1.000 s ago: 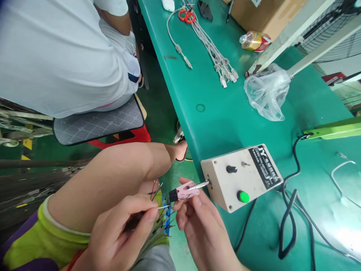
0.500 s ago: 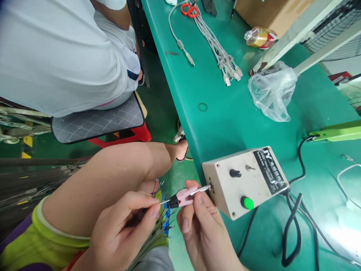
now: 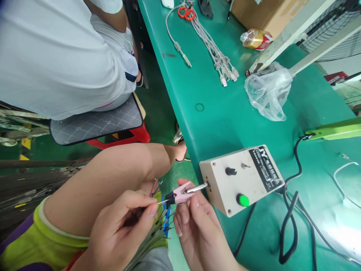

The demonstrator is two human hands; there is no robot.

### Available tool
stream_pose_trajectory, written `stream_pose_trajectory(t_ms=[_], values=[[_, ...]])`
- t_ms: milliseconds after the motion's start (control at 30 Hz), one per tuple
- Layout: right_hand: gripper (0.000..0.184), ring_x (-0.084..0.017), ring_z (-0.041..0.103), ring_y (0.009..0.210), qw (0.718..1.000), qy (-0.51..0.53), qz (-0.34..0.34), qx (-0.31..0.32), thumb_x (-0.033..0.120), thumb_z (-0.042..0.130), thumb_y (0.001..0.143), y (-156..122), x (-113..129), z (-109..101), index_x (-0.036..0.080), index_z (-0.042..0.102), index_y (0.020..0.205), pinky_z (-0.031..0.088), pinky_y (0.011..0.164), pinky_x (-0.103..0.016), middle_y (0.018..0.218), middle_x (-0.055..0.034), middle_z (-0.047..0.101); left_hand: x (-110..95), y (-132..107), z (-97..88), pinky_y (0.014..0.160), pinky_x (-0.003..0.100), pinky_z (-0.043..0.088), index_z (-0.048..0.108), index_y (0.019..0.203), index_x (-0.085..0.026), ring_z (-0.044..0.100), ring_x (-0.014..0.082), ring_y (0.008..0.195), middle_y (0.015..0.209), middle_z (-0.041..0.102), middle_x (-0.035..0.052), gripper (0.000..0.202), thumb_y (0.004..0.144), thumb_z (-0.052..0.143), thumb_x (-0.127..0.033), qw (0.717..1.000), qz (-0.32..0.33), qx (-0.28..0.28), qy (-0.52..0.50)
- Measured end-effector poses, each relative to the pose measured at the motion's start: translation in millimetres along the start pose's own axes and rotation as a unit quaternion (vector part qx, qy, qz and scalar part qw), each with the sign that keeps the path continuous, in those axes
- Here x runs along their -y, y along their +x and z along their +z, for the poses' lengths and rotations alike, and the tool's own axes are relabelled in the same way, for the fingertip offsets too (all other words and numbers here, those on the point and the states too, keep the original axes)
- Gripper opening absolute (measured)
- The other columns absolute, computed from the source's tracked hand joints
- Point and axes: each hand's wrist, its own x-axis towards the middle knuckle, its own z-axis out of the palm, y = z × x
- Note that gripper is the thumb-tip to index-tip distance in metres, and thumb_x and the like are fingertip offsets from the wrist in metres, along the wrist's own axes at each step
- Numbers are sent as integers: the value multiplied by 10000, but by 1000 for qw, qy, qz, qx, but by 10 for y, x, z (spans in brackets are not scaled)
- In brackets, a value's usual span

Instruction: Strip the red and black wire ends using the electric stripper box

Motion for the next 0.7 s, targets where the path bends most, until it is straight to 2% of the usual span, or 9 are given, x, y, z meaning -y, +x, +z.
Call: stream_pose_trajectory(t_ms=[167,500,633,700], values=[[363,-128,371,602,999,-26,-16,-28,550,924,990,11,-61,0,280,893,1230,443,628,-214,629,34,543,35,-17,41,583,91,586,692,1040,-236,688,60,565,790,742,-57,204,1001,675,-36,1000,-1,-9,3],[337,-107,391,589,999,-18,-16,-30,547,934,980,10,-66,3,306,925,1215,436,621,-180,606,20,584,46,4,67,584,95,593,687,1017,-241,708,64,557,768,751,-72,219,988,684,-24,1000,-7,-6,9],[447,-118,395,577,998,-53,-15,-35,626,914,967,27,-67,-10,287,893,1257,412,600,-213,608,31,581,42,-14,61,570,100,587,694,1011,-238,694,67,545,761,752,-69,216,988,685,-23,1000,-10,0,6],[542,-123,390,532,992,-122,-6,-23,728,803,1013,22,-44,-34,255,874,1268,371,553,-238,588,32,578,40,-16,58,564,100,585,693,1008,-235,692,67,537,756,754,-67,221,985,679,-16,1000,-9,3,3]])
